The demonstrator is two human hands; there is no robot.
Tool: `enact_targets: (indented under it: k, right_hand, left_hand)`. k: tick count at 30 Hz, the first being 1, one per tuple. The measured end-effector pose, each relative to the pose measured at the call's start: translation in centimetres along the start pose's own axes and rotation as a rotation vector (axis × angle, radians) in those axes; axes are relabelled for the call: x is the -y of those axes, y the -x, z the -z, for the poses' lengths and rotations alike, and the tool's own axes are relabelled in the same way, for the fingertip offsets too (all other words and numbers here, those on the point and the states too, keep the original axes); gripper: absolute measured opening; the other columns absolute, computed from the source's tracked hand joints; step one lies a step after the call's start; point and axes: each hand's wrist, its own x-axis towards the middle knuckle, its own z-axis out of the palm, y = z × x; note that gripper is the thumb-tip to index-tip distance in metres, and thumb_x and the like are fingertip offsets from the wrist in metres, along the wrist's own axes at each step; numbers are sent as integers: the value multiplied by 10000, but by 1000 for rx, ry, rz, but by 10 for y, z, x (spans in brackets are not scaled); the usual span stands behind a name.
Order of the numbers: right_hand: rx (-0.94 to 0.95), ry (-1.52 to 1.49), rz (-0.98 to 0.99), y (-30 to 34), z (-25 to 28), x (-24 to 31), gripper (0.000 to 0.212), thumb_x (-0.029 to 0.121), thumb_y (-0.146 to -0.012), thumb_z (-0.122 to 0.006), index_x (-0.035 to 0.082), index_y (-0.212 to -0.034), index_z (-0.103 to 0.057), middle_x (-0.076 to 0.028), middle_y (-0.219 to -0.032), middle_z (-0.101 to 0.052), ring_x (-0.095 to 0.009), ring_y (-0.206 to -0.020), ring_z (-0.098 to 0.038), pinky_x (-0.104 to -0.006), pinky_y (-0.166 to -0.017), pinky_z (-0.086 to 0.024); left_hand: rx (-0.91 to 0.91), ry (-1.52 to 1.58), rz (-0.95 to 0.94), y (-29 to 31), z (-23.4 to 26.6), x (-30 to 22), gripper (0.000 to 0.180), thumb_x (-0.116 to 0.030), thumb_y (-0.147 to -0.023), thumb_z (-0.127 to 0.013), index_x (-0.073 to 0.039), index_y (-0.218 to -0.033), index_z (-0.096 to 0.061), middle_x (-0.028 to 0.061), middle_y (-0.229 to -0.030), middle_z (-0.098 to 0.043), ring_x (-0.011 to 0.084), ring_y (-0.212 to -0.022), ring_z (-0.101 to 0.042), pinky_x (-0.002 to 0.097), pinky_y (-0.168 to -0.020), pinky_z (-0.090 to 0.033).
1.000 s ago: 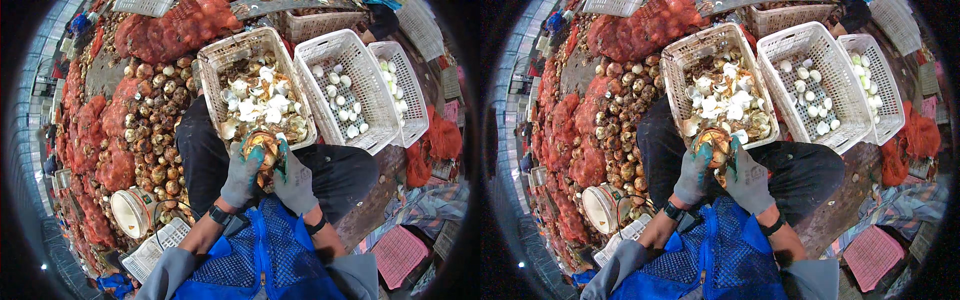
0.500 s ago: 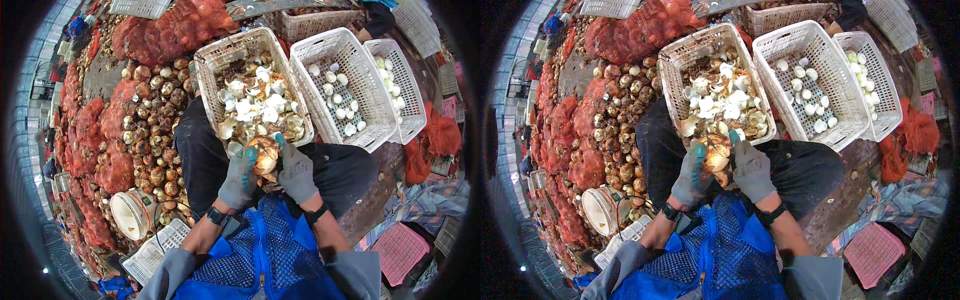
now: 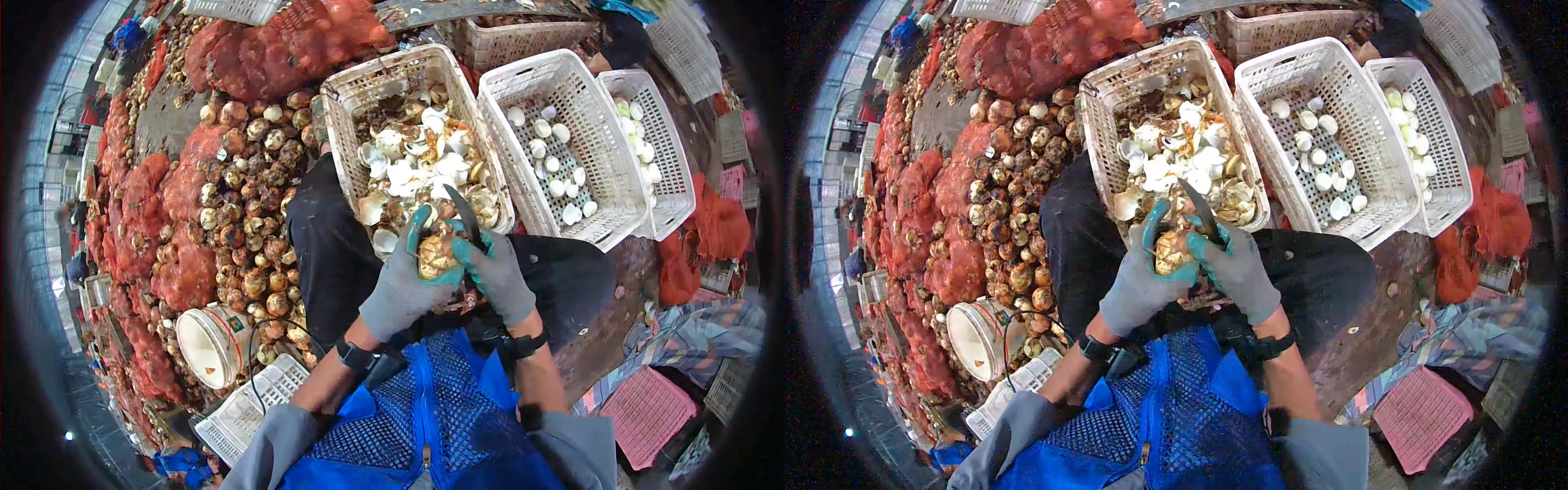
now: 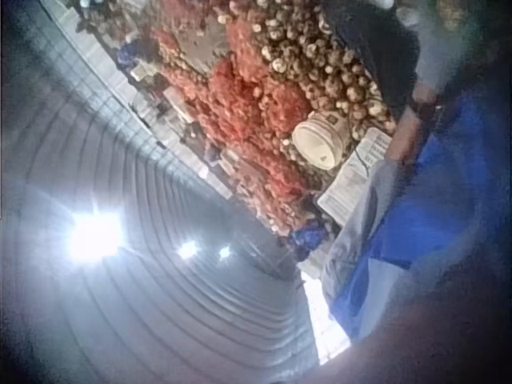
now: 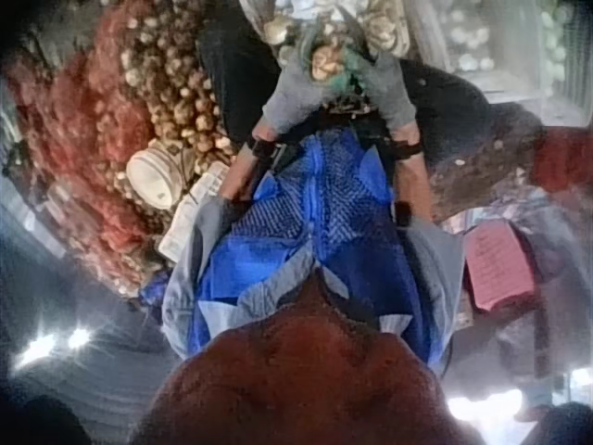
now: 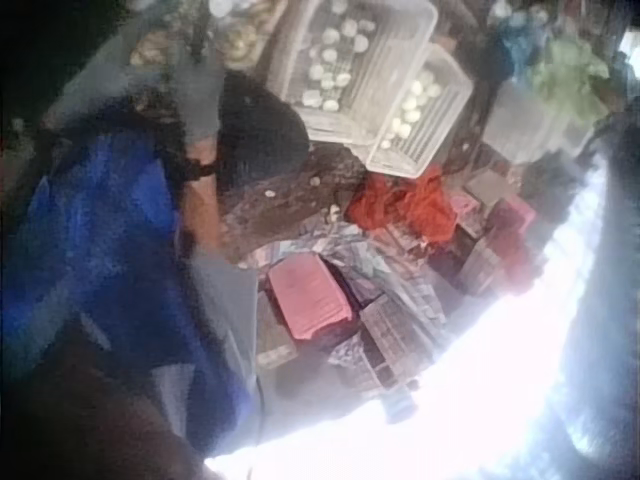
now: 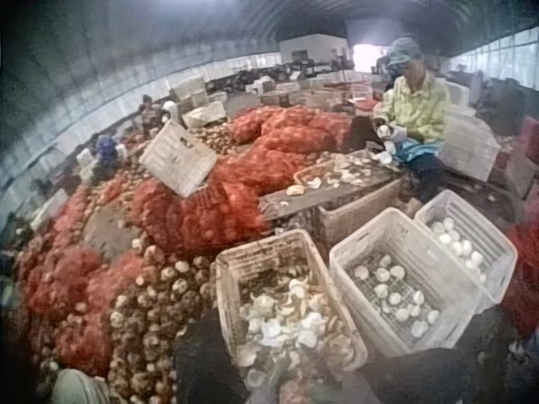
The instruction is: Peeling onions using a knife while seated on the ground in a large sorting facility.
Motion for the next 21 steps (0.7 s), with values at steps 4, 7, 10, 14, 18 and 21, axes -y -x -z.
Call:
enact_targets:
  k: [4, 7, 10, 14, 18, 21]
  right_hand:
    - [-91, -535, -118, 2, -19, -7, 338, 212, -1052, -735, -42, -1276, -739, -2, -1089, -724, -84, -960, -648, -294, -847, -548]
    - [-221, -675, -59, 2, -33, -14, 273, 210, -1055, -738, -15, -1211, -730, 12, -1023, -679, -63, -882, -593, -286, -783, -524]
    - [-265, -363, 36, -8, -39, -37, 246, 209, -1056, -734, 11, -1200, -707, -6, -967, -664, -54, -849, -565, -281, -706, -505]
    - [-107, -457, -329, -11, -20, -17, 297, 261, -1044, -746, 25, -1219, -706, -39, -843, -683, -104, -711, -631, -291, -581, -528]
    - [-321, -670, -61, -5, 4, -12, 296, 259, -1052, -716, 2, -1199, -718, -50, -801, -687, -122, -648, -647, -278, -587, -526]
    - [-132, -595, -145, 9, 18, -22, 324, 263, -1056, -724, 11, -1258, -713, -51, -835, -695, -131, -666, -648, -290, -602, -539]
  left_hand:
    - [-243, 43, -194, -2, -7, 24, 1070, -159, -847, -910, 18, -1702, -291, 198, -1404, -655, 278, -1292, -668, 400, -1111, -552]
    - [-251, 320, -76, -7, -9, 22, 910, -203, -957, -828, 23, -1680, -322, 176, -1450, -633, 264, -1319, -641, 399, -1119, -544]
    - [-167, 690, 30, -6, -17, 46, 660, -277, -1087, -706, 29, -1603, -432, 147, -1460, -638, 235, -1299, -656, 394, -1120, -542]
    - [-56, -97, -256, -7, -5, 66, 496, -303, -1133, -661, 15, -1497, -552, 140, -1420, -671, 237, -1279, -684, 385, -1080, -579]
    - [-11, 1024, 254, -18, -2, 77, 613, -260, -1098, -647, 33, -1604, -460, 200, -1531, -624, 306, -1360, -666, 398, -1142, -534]
    - [-88, 838, 147, -22, 1, 56, 620, -142, -1034, -724, 10, -1593, -503, 93, -1411, -664, 136, -1252, -648, 305, -1073, -541]
